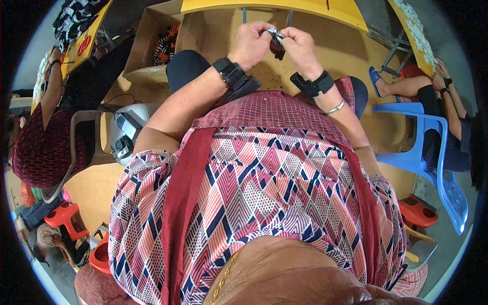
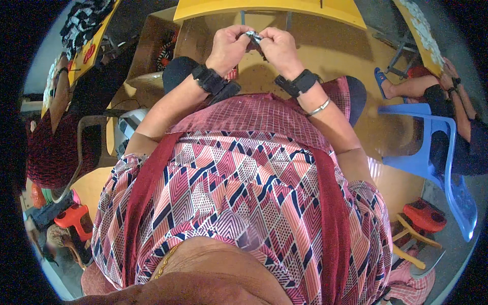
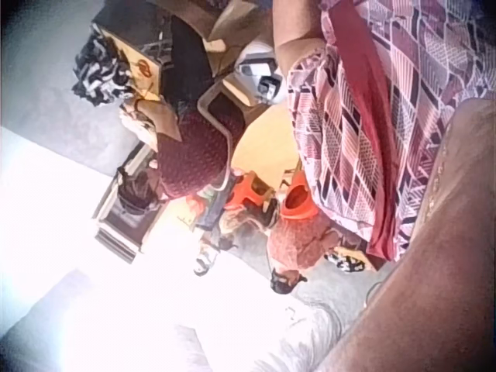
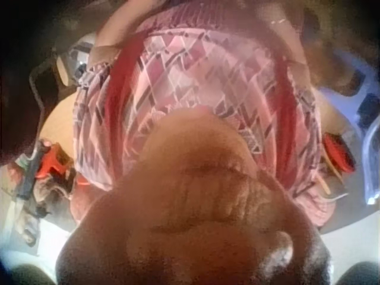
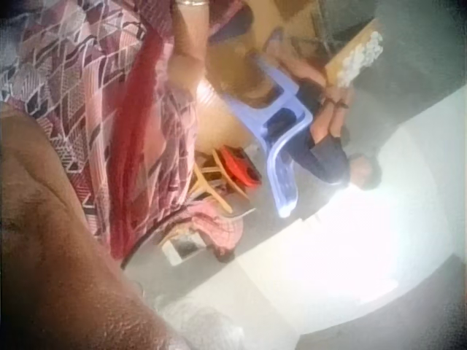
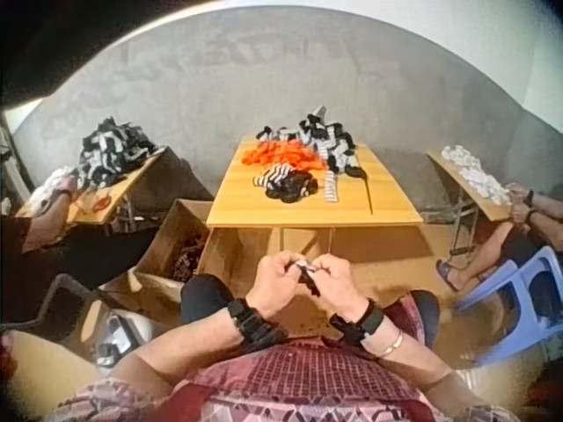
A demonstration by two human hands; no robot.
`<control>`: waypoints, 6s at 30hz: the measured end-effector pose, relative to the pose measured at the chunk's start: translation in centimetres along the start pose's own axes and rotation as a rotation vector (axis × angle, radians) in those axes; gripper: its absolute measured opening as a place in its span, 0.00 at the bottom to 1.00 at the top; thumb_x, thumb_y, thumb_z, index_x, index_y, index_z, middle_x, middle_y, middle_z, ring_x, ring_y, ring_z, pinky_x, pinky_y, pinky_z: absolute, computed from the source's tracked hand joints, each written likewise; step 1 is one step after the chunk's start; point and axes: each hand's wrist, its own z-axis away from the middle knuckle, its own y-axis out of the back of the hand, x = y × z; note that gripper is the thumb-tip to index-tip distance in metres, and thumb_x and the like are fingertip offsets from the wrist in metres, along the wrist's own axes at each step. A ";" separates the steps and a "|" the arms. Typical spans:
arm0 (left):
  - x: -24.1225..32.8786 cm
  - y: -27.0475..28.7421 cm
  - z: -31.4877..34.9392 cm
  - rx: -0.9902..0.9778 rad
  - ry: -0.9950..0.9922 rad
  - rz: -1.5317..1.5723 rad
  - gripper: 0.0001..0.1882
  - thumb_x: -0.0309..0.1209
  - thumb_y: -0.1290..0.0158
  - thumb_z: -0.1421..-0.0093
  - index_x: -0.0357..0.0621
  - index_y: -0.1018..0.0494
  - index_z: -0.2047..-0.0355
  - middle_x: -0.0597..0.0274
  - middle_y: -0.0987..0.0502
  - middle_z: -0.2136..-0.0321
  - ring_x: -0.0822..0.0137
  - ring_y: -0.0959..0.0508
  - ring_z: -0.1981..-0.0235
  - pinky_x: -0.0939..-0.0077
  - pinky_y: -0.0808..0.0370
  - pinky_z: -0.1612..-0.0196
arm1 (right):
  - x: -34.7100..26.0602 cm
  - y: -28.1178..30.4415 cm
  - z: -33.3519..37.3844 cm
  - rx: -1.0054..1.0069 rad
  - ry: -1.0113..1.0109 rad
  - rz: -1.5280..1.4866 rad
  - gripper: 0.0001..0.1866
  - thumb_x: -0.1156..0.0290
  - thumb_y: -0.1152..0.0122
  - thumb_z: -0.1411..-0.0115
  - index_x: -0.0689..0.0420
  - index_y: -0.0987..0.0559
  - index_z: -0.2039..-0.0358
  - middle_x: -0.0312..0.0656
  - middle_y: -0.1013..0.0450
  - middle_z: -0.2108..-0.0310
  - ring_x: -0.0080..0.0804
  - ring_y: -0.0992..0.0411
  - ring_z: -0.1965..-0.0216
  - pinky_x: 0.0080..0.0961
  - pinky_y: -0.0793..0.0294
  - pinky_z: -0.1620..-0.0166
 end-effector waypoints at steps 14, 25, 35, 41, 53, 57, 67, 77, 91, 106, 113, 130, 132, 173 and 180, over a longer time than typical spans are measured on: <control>1.7 2.4 -0.8 -0.344 0.239 0.405 0.08 0.31 0.55 0.41 0.41 0.30 0.72 0.67 0.28 0.77 0.74 0.29 0.77 0.80 0.31 0.73 | -2.9 0.6 -1.6 0.173 0.203 0.089 0.09 0.81 0.55 0.58 0.63 0.24 0.78 0.41 0.29 0.84 0.24 0.33 0.81 0.21 0.33 0.75; 3.2 1.0 0.0 0.056 0.066 0.244 0.07 0.26 0.52 0.44 0.34 0.28 0.73 0.64 0.28 0.83 0.75 0.28 0.84 0.79 0.27 0.80 | -4.6 -1.5 -0.1 0.208 0.070 -0.416 0.07 0.82 0.55 0.54 0.63 0.27 0.81 0.31 0.34 0.84 0.15 0.39 0.84 0.13 0.39 0.81; 4.4 2.2 0.5 0.044 -0.080 0.264 0.06 0.24 0.52 0.45 0.33 0.27 0.71 0.64 0.25 0.78 0.76 0.26 0.78 0.84 0.28 0.77 | -8.5 0.2 1.8 -0.243 -0.053 -0.670 0.05 0.83 0.56 0.52 0.61 0.30 0.76 0.36 0.34 0.82 0.19 0.37 0.83 0.16 0.37 0.80; 5.2 1.8 0.7 -0.095 -0.088 0.293 0.05 0.23 0.53 0.44 0.35 0.27 0.72 0.63 0.25 0.77 0.76 0.26 0.77 0.80 0.26 0.74 | -7.5 2.6 1.3 -0.547 0.024 -0.739 0.05 0.82 0.52 0.50 0.59 0.32 0.71 0.34 0.36 0.79 0.19 0.39 0.81 0.17 0.37 0.77; 2.7 2.4 -0.8 -0.246 0.004 0.296 0.03 0.24 0.55 0.43 0.39 0.32 0.69 0.65 0.28 0.77 0.76 0.30 0.76 0.82 0.32 0.70 | -2.9 0.7 -0.4 -0.165 0.000 -0.661 0.05 0.81 0.51 0.46 0.62 0.30 0.67 0.36 0.33 0.75 0.21 0.35 0.77 0.22 0.28 0.69; 3.8 2.9 -0.2 -0.418 0.056 0.378 0.08 0.27 0.59 0.41 0.40 0.31 0.74 0.67 0.29 0.78 0.77 0.32 0.78 0.84 0.34 0.72 | -6.9 -0.2 0.6 -0.064 -0.193 -0.486 0.06 0.75 0.49 0.47 0.63 0.30 0.68 0.38 0.30 0.81 0.21 0.32 0.83 0.12 0.31 0.80; 4.3 5.7 -0.3 -0.265 0.194 0.497 0.09 0.26 0.58 0.42 0.37 0.29 0.75 0.67 0.29 0.83 0.76 0.32 0.83 0.83 0.35 0.79 | -4.6 -3.1 0.1 -0.207 -0.113 -0.748 0.06 0.79 0.54 0.44 0.62 0.29 0.66 0.36 0.32 0.75 0.19 0.36 0.77 0.21 0.32 0.67; 3.5 4.6 -1.2 -0.261 0.209 0.504 0.07 0.28 0.54 0.43 0.41 0.31 0.77 0.69 0.31 0.83 0.77 0.31 0.81 0.83 0.34 0.81 | -4.2 -1.1 1.0 -0.561 -0.158 -0.580 0.13 0.78 0.49 0.45 0.63 0.29 0.58 0.37 0.31 0.63 0.23 0.32 0.64 0.23 0.31 0.57; 1.1 2.0 -1.0 -0.227 0.038 0.191 0.09 0.30 0.53 0.42 0.38 0.28 0.73 0.70 0.31 0.82 0.79 0.33 0.81 0.84 0.36 0.79 | -4.3 2.6 -0.3 -0.249 -0.192 -0.692 0.06 0.76 0.47 0.45 0.62 0.26 0.67 0.36 0.29 0.71 0.22 0.31 0.71 0.18 0.29 0.67; 0.2 2.8 -1.8 -0.283 0.197 0.509 0.08 0.32 0.53 0.42 0.41 0.28 0.72 0.68 0.27 0.76 0.77 0.29 0.77 0.84 0.32 0.73 | -4.6 2.4 -0.3 -0.690 -0.232 -0.972 0.06 0.72 0.49 0.43 0.60 0.29 0.67 0.33 0.35 0.78 0.18 0.42 0.81 0.14 0.40 0.77; 4.2 2.4 -0.8 -0.223 0.138 0.504 0.07 0.28 0.53 0.43 0.39 0.28 0.74 0.67 0.28 0.80 0.77 0.31 0.81 0.85 0.33 0.76 | -4.4 2.5 -0.1 -0.422 -0.229 -0.909 0.07 0.72 0.52 0.42 0.53 0.30 0.62 0.33 0.31 0.72 0.18 0.37 0.77 0.17 0.36 0.74; 4.6 3.0 -0.3 -0.201 -0.553 0.039 0.03 0.22 0.53 0.45 0.35 0.30 0.71 0.63 0.28 0.68 0.72 0.29 0.66 0.81 0.32 0.60 | -5.9 2.2 0.4 -0.200 -0.063 -0.777 0.08 0.78 0.49 0.45 0.61 0.33 0.64 0.38 0.31 0.70 0.23 0.31 0.69 0.21 0.29 0.66; 5.3 2.9 -0.1 -0.186 -0.587 0.015 0.02 0.21 0.51 0.47 0.34 0.30 0.73 0.61 0.28 0.66 0.71 0.29 0.64 0.81 0.33 0.59 | -6.4 1.6 0.8 -0.144 -0.026 -0.769 0.07 0.79 0.49 0.45 0.62 0.32 0.65 0.37 0.31 0.71 0.20 0.31 0.71 0.18 0.29 0.67; 5.1 2.1 -0.6 -0.194 -0.076 0.450 0.03 0.21 0.50 0.47 0.37 0.28 0.71 0.66 0.27 0.71 0.78 0.29 0.71 0.85 0.31 0.66 | -7.6 3.9 -0.6 -0.725 -0.066 -0.469 0.08 0.72 0.41 0.49 0.60 0.24 0.68 0.32 0.28 0.71 0.16 0.32 0.69 0.14 0.34 0.62; 5.3 2.2 -0.8 -0.239 -0.048 0.446 0.03 0.23 0.50 0.47 0.37 0.28 0.72 0.66 0.27 0.72 0.78 0.29 0.73 0.85 0.31 0.69 | -6.8 2.7 0.6 -0.728 -0.053 -0.478 0.09 0.71 0.42 0.48 0.61 0.24 0.67 0.33 0.27 0.71 0.16 0.32 0.69 0.15 0.33 0.62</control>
